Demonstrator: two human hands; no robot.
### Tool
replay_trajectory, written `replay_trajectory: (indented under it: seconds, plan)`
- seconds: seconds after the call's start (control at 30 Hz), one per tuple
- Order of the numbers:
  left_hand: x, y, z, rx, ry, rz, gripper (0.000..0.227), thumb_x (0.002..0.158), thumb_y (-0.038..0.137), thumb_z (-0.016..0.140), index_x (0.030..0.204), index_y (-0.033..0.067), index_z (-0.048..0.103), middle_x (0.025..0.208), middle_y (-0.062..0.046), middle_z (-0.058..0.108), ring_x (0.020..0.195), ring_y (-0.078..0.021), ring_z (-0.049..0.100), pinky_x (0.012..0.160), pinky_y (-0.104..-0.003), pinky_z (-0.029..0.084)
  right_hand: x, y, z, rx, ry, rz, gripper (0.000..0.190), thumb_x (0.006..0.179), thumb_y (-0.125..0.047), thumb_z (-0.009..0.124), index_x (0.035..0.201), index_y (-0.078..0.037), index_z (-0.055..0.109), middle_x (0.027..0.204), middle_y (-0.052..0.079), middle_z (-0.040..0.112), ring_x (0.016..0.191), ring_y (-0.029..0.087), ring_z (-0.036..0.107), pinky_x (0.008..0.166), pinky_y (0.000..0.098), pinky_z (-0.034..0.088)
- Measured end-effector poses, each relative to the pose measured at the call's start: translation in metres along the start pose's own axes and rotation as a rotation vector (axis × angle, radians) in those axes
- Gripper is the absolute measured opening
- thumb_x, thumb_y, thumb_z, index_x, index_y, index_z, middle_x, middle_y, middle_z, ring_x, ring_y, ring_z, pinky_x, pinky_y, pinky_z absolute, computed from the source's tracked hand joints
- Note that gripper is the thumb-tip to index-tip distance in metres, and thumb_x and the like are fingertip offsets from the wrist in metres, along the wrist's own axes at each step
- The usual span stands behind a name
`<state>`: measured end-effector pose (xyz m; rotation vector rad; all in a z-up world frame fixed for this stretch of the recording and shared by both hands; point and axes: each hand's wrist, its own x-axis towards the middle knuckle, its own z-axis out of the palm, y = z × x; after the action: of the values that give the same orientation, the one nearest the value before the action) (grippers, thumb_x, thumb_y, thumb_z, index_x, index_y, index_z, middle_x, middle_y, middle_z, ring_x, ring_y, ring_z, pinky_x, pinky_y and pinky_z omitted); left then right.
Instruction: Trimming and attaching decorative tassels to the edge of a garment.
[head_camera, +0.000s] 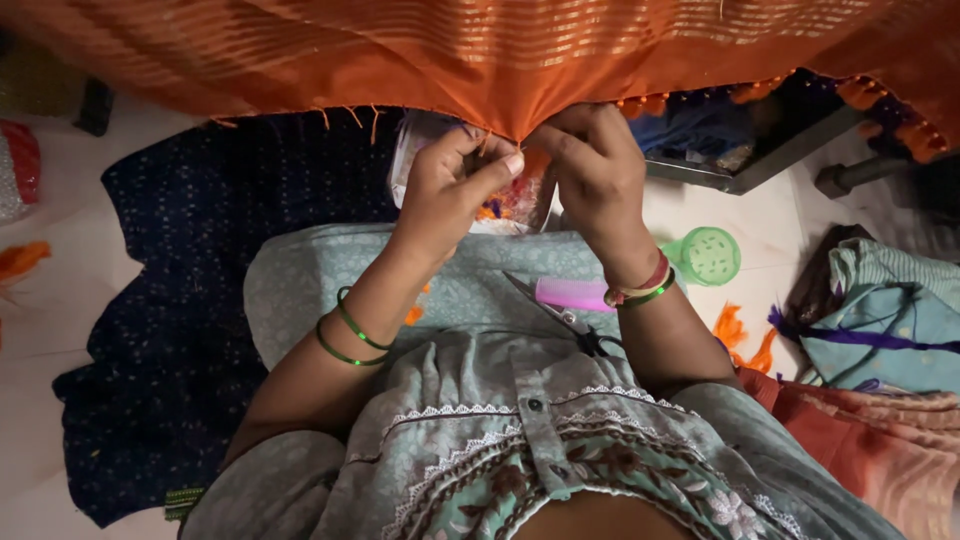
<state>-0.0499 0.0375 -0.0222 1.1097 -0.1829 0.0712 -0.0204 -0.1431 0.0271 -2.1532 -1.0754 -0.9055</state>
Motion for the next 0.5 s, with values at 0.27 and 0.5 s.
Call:
replay_trajectory:
  seconds: [0.27,0.5]
  plan:
    - [-0.001,-0.002,0.001,-0.018,-0.018,0.021,0.007,0.097,0.005,0.073,0.100,0.0031,0.067,0.090,0.005,0.064,0.080,-0.0023,0.056,0.073,-0.021,0.047,-0.005,-0.006,0.002,0.103,0.000,0.089,0.031,0.082,0.012,0.069,0.108,-0.005,0.070,0.104,0.011,0.065,0.097,0.029,0.065,0.082,0.0390,0.054]
    - [0.004,-0.012,-0.004,0.079,-0.029,0.052,0.006,0.094,0.003,0.071,0.100,0.0022,0.070,0.092,0.003,0.070,0.084,-0.0036,0.063,0.075,-0.021,0.052,-0.003,-0.023,-0.003,0.141,-0.089,0.046,0.031,0.088,0.012,0.071,0.115,-0.002,0.066,0.110,0.015,0.062,0.095,0.032,0.065,0.082,0.0390,0.053]
